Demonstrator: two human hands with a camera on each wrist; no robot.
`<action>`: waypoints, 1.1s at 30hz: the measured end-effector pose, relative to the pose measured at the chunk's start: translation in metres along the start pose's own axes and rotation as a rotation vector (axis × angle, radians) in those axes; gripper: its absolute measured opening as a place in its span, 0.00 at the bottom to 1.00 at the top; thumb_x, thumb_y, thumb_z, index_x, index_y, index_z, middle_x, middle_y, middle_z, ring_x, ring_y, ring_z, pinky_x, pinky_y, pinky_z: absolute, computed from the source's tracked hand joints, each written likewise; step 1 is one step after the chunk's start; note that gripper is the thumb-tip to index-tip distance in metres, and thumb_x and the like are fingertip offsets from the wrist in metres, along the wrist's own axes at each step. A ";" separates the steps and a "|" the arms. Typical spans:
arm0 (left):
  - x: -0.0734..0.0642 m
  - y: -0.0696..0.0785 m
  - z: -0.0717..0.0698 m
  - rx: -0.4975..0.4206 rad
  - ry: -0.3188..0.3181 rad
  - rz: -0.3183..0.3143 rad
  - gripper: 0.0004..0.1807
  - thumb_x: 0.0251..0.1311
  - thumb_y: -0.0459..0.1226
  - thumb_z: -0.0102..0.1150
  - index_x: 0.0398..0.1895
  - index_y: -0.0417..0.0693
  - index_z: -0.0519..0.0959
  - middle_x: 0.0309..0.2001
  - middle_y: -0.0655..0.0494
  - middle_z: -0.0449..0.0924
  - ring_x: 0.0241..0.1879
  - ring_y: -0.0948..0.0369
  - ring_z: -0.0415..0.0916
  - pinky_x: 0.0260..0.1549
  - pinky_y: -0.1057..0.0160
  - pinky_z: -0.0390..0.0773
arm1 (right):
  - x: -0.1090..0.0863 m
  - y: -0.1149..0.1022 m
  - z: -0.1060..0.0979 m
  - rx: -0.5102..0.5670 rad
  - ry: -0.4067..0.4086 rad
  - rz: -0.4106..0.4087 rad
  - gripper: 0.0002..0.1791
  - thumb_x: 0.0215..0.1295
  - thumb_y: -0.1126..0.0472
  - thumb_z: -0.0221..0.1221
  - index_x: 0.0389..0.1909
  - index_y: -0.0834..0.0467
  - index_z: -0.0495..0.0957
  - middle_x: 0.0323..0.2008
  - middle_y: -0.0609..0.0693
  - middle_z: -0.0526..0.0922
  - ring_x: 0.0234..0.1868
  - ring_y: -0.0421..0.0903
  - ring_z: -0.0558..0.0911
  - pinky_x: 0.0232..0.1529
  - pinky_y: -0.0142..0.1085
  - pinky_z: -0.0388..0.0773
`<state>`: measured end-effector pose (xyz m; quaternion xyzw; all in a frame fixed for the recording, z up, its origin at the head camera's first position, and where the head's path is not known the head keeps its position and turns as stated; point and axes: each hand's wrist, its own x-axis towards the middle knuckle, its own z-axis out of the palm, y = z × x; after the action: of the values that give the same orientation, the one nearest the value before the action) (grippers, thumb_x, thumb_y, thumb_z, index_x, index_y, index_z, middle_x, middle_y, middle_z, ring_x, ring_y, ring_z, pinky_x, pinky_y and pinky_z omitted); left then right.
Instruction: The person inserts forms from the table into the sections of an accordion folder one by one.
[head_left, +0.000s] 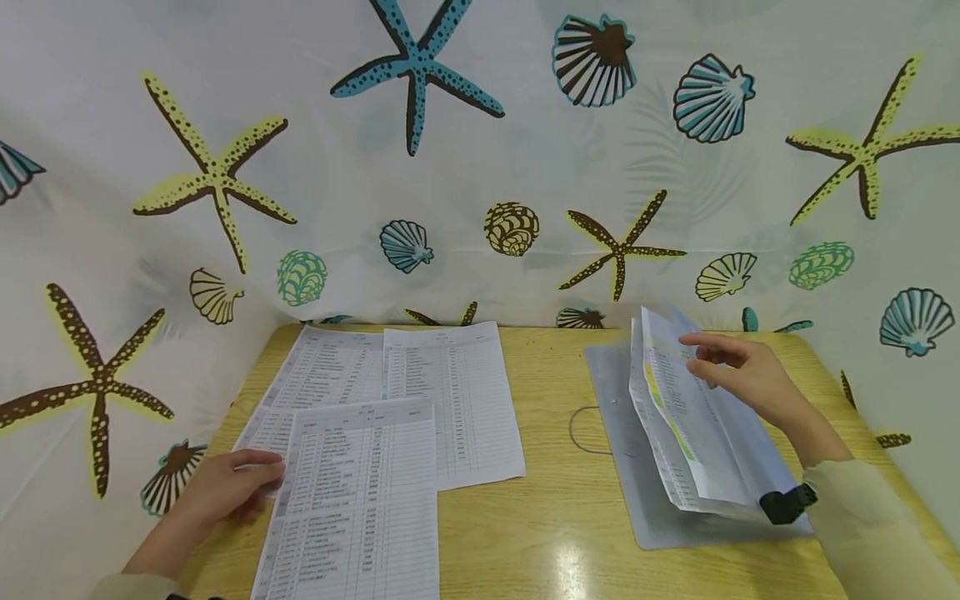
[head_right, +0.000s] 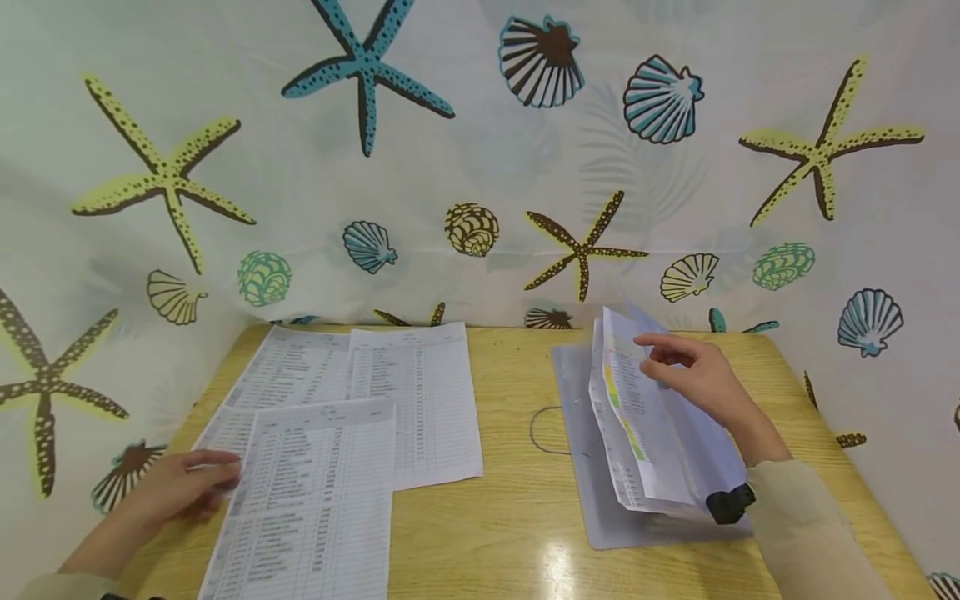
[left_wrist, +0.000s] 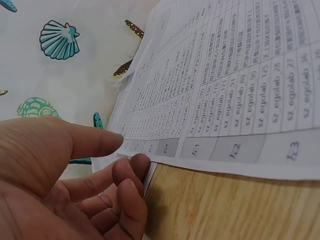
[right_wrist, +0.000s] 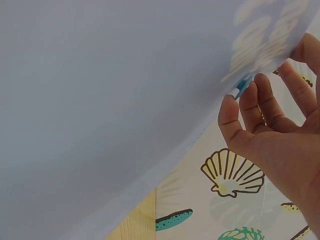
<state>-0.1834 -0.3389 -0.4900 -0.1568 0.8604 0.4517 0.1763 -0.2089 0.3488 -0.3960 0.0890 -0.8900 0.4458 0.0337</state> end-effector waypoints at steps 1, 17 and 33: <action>0.000 -0.001 0.000 0.017 0.006 0.001 0.31 0.72 0.46 0.62 0.66 0.27 0.74 0.34 0.57 0.85 0.30 0.61 0.78 0.28 0.63 0.82 | 0.000 0.000 0.000 0.000 -0.001 0.000 0.23 0.75 0.53 0.65 0.66 0.59 0.80 0.39 0.41 0.80 0.36 0.43 0.81 0.35 0.32 0.80; -0.002 -0.004 0.001 0.136 0.011 0.026 0.27 0.67 0.47 0.67 0.54 0.30 0.83 0.28 0.59 0.81 0.24 0.61 0.72 0.21 0.65 0.71 | 0.001 0.000 0.000 -0.010 -0.006 0.007 0.24 0.75 0.55 0.65 0.66 0.60 0.79 0.41 0.42 0.80 0.38 0.39 0.79 0.36 0.32 0.81; -0.002 0.001 0.005 0.020 0.041 0.077 0.27 0.78 0.46 0.53 0.61 0.28 0.74 0.36 0.55 0.86 0.32 0.62 0.81 0.29 0.64 0.82 | 0.003 -0.001 0.000 0.004 -0.008 0.012 0.24 0.75 0.56 0.65 0.67 0.62 0.78 0.40 0.41 0.81 0.36 0.42 0.80 0.36 0.33 0.81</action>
<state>-0.1809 -0.3340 -0.4910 -0.1311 0.8738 0.4462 0.1424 -0.2113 0.3478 -0.3954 0.0854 -0.8899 0.4473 0.0272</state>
